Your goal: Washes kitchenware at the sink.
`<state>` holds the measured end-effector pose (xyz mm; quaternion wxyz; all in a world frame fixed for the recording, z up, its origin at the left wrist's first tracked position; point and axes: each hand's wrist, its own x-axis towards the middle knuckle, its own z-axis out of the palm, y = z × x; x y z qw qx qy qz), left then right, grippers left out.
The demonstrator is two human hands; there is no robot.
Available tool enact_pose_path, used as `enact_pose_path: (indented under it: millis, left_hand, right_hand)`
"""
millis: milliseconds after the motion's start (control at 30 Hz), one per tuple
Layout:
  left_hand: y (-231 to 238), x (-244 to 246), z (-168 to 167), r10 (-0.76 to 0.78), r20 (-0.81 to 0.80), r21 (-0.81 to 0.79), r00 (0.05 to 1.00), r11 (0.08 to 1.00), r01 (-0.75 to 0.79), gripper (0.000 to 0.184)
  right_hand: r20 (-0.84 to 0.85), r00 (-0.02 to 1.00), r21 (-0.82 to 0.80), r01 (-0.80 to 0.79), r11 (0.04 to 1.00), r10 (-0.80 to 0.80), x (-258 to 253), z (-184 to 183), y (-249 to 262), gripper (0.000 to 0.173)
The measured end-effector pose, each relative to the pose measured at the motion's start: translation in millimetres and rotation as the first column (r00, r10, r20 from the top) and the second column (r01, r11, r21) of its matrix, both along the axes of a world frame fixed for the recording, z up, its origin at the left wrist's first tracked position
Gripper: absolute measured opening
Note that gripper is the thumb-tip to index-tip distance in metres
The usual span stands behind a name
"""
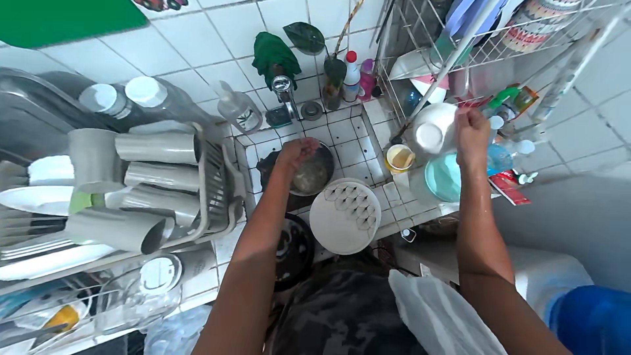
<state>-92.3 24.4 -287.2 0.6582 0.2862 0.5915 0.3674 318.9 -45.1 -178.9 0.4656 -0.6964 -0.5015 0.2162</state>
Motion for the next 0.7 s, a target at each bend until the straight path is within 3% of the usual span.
enact_pose_path:
  millis: [100,167,267,467,600,700]
  left_hand:
    - [-5.8,1.9,3.5,-0.041,-0.043,-0.037,0.998,0.999,0.039,0.033]
    - [-10.7,1.9,5.1,-0.074,-0.084,-0.03,0.994,0.997,0.072,0.034]
    - [-22.0,-0.4,11.3,-0.096,-0.089,-0.014,0.991,0.995,0.095,0.035]
    - [-33.4,-12.1,11.0,-0.036,-0.029,-0.008,0.999,0.999,0.036,0.033]
    - [-43.9,-21.4,13.0,-0.086,-0.076,0.014,0.993,0.996,0.087,0.034]
    - [-52.6,-23.4,14.7,-0.124,-0.126,0.031,0.984,0.991,0.129,0.035]
  right_hand:
    - [0.155,0.975,0.126,0.14,0.982,-0.159,4.5,-3.3,19.8,0.038]
    - [0.064,0.974,0.25,0.195,0.948,-0.217,6.2,-12.4,40.5,0.038]
    - [-0.182,0.977,0.414,0.175,0.893,-0.108,12.0,-22.1,73.6,0.031]
    - [-0.41,0.911,0.361,0.124,0.924,0.038,5.3,-44.1,124.8,0.026]
    - [-0.351,0.933,0.399,0.074,0.914,0.078,-7.4,-60.7,132.7,0.029]
    - [-0.226,0.974,0.409,0.09,0.908,0.006,-12.5,-61.9,131.5,0.028]
